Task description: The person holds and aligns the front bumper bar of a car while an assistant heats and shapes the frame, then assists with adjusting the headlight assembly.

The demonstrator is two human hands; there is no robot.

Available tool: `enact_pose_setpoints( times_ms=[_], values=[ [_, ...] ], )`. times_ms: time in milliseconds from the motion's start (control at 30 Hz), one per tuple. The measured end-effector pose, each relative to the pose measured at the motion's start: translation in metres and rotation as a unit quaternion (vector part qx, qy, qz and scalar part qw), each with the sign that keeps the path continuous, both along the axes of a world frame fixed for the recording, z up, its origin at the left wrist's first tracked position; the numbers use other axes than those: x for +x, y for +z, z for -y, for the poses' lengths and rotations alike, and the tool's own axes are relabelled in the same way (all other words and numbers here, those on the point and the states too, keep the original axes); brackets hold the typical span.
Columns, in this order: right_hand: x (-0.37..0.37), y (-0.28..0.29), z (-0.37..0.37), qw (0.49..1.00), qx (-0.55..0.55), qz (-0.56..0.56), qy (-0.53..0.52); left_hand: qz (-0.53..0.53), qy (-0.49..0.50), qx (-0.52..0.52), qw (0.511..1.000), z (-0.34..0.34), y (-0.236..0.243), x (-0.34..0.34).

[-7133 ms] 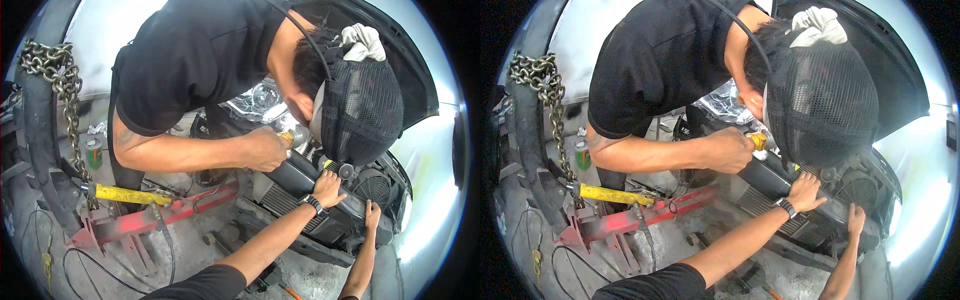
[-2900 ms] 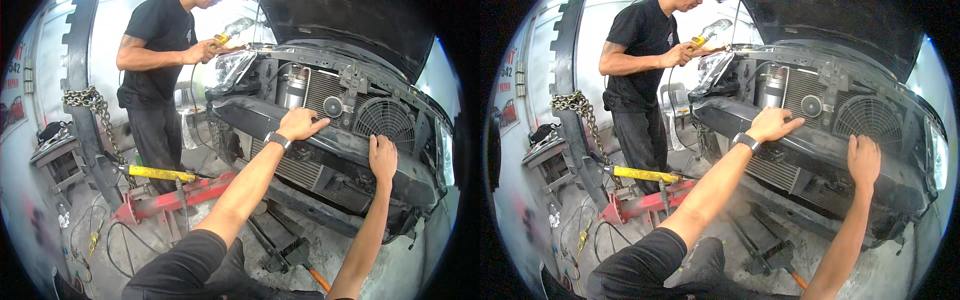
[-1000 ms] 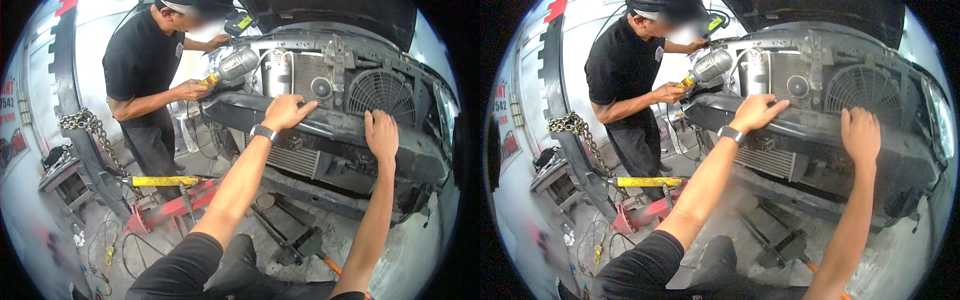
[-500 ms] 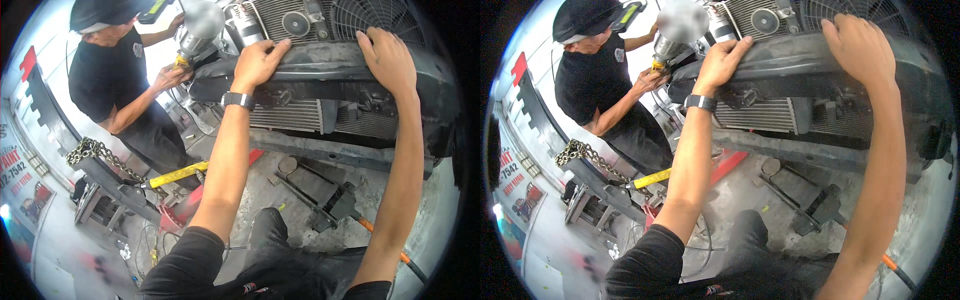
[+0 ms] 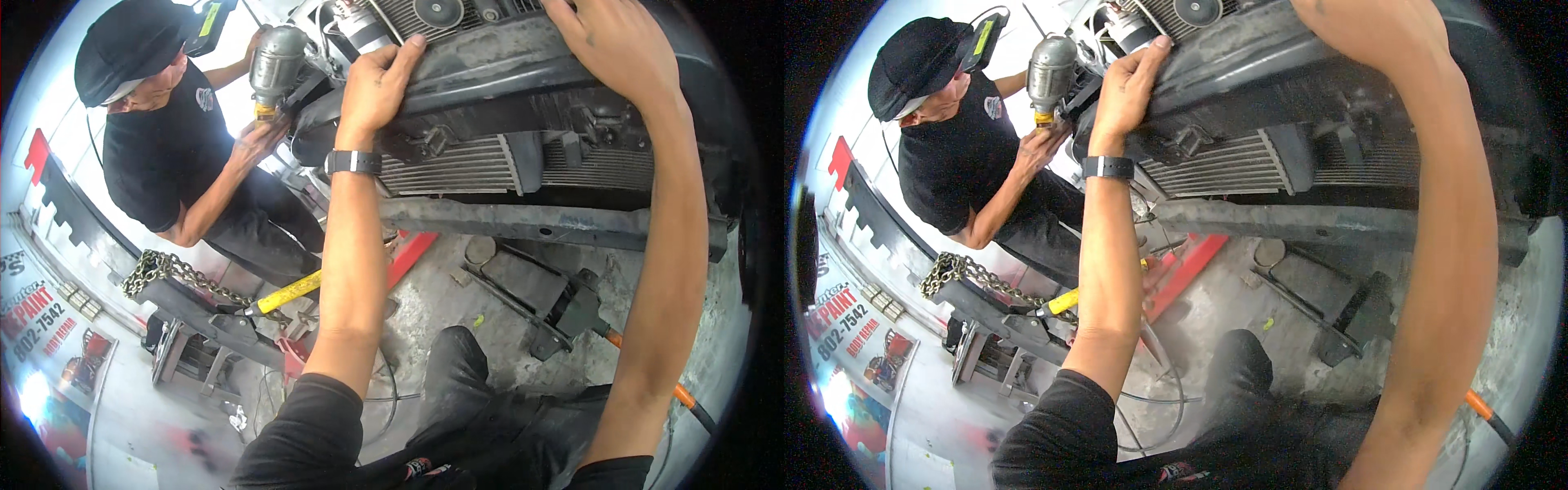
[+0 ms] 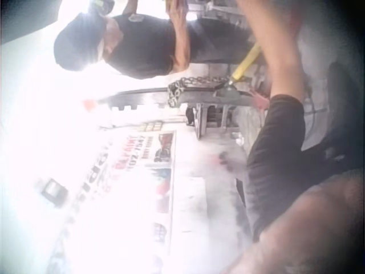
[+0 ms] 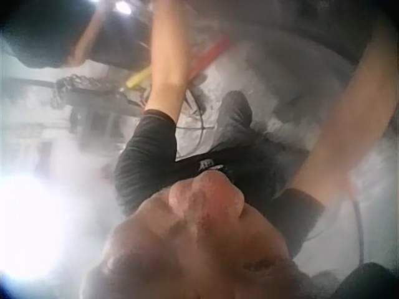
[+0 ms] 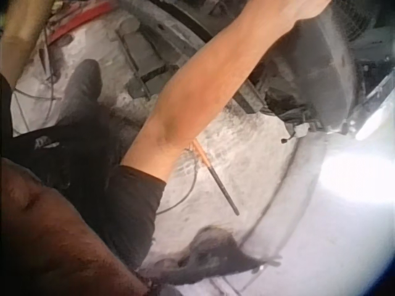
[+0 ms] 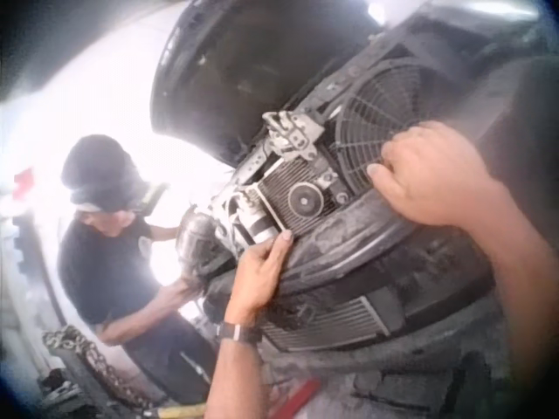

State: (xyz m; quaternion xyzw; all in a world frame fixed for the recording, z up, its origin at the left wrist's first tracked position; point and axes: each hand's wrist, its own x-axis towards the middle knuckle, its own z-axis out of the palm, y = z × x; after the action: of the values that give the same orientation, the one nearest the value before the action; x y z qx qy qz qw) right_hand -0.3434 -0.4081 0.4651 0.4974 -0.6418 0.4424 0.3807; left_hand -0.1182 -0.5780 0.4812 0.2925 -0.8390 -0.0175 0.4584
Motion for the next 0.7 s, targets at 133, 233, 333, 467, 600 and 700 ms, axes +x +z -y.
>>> enact_pose_setpoints(
  times_ms=[133,233,333,467,600,700],
  values=[
    [-0.002,-0.002,0.003,0.999,-0.028,-0.008,-0.015,0.002,0.004,-0.001,1.0,-0.001,0.0,-0.002],
    [-0.002,-0.004,0.005,0.999,-0.036,-0.017,-0.012,-0.005,0.0,0.005,1.0,0.0,0.0,-0.001],
    [-0.003,-0.004,0.004,0.999,-0.038,-0.022,-0.011,-0.003,-0.005,-0.011,1.0,0.0,0.0,-0.001],
    [0.002,-0.001,-0.001,1.0,0.0,-0.005,-0.02,-0.005,-0.006,-0.009,1.0,-0.002,-0.001,-0.003],
    [0.009,0.005,0.001,0.998,0.028,0.048,-0.031,0.012,0.029,-0.002,0.999,-0.005,0.004,0.003],
    [0.003,-0.001,0.004,1.0,-0.009,0.001,-0.02,0.001,0.015,0.001,1.0,-0.003,0.003,0.003]
  ],
)
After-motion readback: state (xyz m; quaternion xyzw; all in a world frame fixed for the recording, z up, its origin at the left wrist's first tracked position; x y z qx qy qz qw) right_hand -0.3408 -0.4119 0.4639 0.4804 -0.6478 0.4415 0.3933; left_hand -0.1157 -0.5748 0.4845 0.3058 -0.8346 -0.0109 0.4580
